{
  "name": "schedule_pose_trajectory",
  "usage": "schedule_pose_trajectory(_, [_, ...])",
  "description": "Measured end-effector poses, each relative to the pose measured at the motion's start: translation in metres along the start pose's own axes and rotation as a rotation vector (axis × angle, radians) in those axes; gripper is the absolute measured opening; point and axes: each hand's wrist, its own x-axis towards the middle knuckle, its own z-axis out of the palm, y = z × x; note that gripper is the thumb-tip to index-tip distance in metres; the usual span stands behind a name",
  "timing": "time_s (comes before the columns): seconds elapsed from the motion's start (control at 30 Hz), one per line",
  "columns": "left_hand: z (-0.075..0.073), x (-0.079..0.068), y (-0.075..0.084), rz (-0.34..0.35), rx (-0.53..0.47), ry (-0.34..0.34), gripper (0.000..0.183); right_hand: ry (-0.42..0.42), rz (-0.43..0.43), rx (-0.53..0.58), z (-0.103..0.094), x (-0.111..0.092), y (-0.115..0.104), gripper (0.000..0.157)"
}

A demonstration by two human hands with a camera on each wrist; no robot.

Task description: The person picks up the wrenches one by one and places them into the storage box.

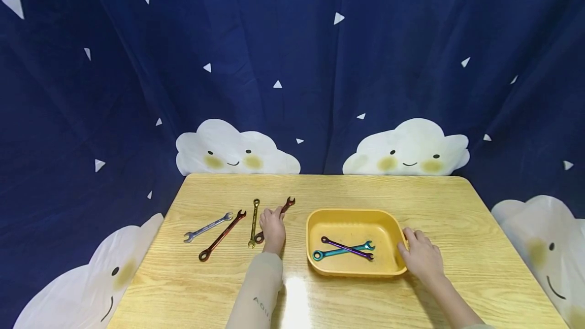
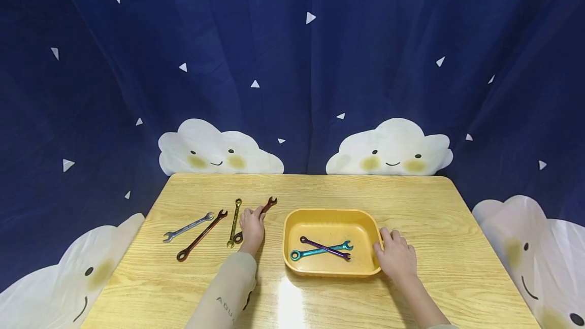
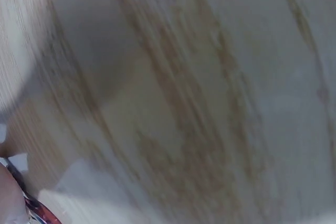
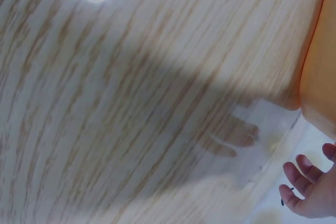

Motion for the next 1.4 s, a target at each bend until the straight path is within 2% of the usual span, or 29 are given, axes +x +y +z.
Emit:
schedule_pose_trajectory(0.27, [-0.005,-0.001,0.003,0.029,-0.026,-0.005,0.024,0.005,-0.004,-0.004,0.000,0.001,0.001,0.038])
schedule_pose_trajectory(0.53, [-0.005,0.000,0.009,0.057,-0.038,0.024,0.024,-0.007,-0.001,-0.008,0.001,0.000,0.001,0.038])
schedule_pose_trajectory(0.83, [-0.004,0.003,0.015,0.134,-0.011,0.092,0.022,-0.015,0.003,-0.007,0.000,0.000,0.000,0.039])
schedule_pose_trajectory(1.0, [-0.004,0.002,0.018,0.197,-0.050,0.155,0.020,-0.015,0.005,-0.006,0.000,0.000,0.000,0.040])
schedule_pose_trajectory(1.03, [0.004,0.004,0.012,0.221,-0.054,0.181,0.020,-0.015,0.005,-0.006,0.000,0.000,0.000,0.040])
schedule_pose_trajectory(1.13, [0.003,0.005,0.014,0.250,-0.069,0.197,0.019,-0.019,0.006,-0.005,0.000,-0.001,0.000,0.041])
schedule_pose_trajectory(1.23, [0.003,0.007,0.017,0.249,-0.065,0.194,0.020,-0.024,0.007,-0.003,-0.001,-0.001,-0.001,0.041])
schedule_pose_trajectory(1.27, [-0.005,0.005,0.024,0.235,-0.062,0.172,0.020,-0.024,0.007,-0.003,-0.001,-0.001,-0.001,0.041])
schedule_pose_trajectory(1.4, [-0.006,0.006,0.030,0.214,-0.026,0.127,0.021,-0.028,0.010,-0.002,-0.001,-0.001,-0.001,0.041])
